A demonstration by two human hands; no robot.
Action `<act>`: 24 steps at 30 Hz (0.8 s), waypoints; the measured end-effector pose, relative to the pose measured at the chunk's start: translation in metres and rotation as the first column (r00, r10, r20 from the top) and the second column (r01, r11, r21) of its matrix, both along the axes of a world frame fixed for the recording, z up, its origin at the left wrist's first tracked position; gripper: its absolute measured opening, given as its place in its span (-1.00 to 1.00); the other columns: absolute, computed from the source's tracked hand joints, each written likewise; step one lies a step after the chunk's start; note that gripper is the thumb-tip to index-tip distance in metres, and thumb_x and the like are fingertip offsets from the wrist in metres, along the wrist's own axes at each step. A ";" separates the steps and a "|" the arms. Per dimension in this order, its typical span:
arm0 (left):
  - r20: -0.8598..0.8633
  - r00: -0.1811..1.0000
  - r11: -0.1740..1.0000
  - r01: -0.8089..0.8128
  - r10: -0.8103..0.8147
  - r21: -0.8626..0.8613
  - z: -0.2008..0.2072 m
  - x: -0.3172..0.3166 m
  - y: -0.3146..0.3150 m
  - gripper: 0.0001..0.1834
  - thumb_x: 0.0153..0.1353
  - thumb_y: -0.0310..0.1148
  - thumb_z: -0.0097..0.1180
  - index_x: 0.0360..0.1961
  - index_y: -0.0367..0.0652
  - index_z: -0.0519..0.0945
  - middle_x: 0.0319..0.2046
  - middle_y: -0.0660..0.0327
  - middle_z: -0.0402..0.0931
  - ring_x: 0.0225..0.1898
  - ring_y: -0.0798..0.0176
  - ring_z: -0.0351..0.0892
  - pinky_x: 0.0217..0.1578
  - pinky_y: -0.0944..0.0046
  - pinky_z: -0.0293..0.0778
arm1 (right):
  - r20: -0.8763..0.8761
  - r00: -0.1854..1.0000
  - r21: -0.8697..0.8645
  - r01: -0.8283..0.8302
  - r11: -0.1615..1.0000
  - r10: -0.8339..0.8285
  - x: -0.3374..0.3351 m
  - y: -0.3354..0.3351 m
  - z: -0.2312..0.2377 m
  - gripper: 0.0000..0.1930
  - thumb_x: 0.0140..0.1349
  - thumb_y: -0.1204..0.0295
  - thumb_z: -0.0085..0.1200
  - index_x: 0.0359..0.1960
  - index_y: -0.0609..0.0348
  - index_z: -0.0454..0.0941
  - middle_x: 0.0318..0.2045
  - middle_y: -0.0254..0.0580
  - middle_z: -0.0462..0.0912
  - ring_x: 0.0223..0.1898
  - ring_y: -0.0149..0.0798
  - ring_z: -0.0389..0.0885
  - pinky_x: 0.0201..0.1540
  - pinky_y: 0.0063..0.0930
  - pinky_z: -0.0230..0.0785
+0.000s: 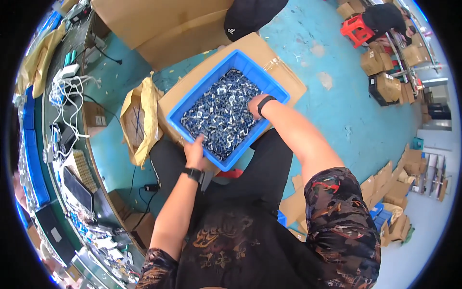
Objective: Sorting small electronic components from a bulk bin into an organized tray.
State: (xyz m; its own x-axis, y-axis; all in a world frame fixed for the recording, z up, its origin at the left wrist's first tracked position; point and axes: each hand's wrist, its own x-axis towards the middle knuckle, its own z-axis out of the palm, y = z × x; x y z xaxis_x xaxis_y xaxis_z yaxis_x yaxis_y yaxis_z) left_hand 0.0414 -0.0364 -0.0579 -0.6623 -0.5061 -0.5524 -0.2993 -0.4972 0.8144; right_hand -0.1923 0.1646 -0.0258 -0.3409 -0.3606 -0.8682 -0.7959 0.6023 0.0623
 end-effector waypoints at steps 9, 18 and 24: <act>0.075 0.994 0.992 0.067 -0.075 0.103 -0.009 0.012 -0.001 -0.29 0.09 -0.75 -0.04 0.31 -0.19 0.16 0.11 0.05 0.41 0.07 0.05 0.51 0.08 0.07 0.47 | -0.131 0.974 -0.350 0.131 0.928 -0.187 -0.077 -0.023 -0.009 -0.60 0.13 0.25 0.18 0.00 0.12 0.62 -0.14 0.07 0.68 -0.04 0.08 0.62 0.03 -0.07 0.45; 0.162 0.987 0.992 0.022 -0.002 -0.122 0.000 0.006 0.004 -0.24 -0.01 -0.75 0.01 0.31 -0.27 0.18 0.09 0.07 0.43 0.05 0.11 0.49 0.07 0.20 0.39 | -0.234 0.863 -0.665 0.194 0.721 -0.448 -0.056 -0.059 -0.057 -0.75 0.14 0.19 0.23 -0.21 -0.01 0.69 -0.18 0.04 0.59 -0.02 0.10 0.53 0.01 -0.05 0.42; 0.129 0.991 0.955 0.009 0.031 -0.298 0.000 0.005 0.005 -0.26 -0.06 -0.74 0.08 0.25 -0.33 0.28 0.10 0.03 0.46 0.10 0.05 0.48 0.18 0.17 0.31 | -0.085 0.815 -0.817 0.272 0.509 -0.573 -0.049 -0.040 -0.037 -0.82 0.17 0.25 0.20 -0.38 0.07 0.57 -0.35 -0.04 0.66 -0.20 0.08 0.60 -0.14 -0.08 0.45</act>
State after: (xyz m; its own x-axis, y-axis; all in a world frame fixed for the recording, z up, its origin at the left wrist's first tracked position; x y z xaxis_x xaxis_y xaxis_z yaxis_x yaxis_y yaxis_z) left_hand 0.0466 -0.0316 -0.0581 -0.5882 -0.6672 -0.4571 -0.4090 -0.2423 0.8798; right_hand -0.2413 0.1251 -0.0629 -0.8197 -0.5464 -0.1718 -0.4532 0.8021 -0.3888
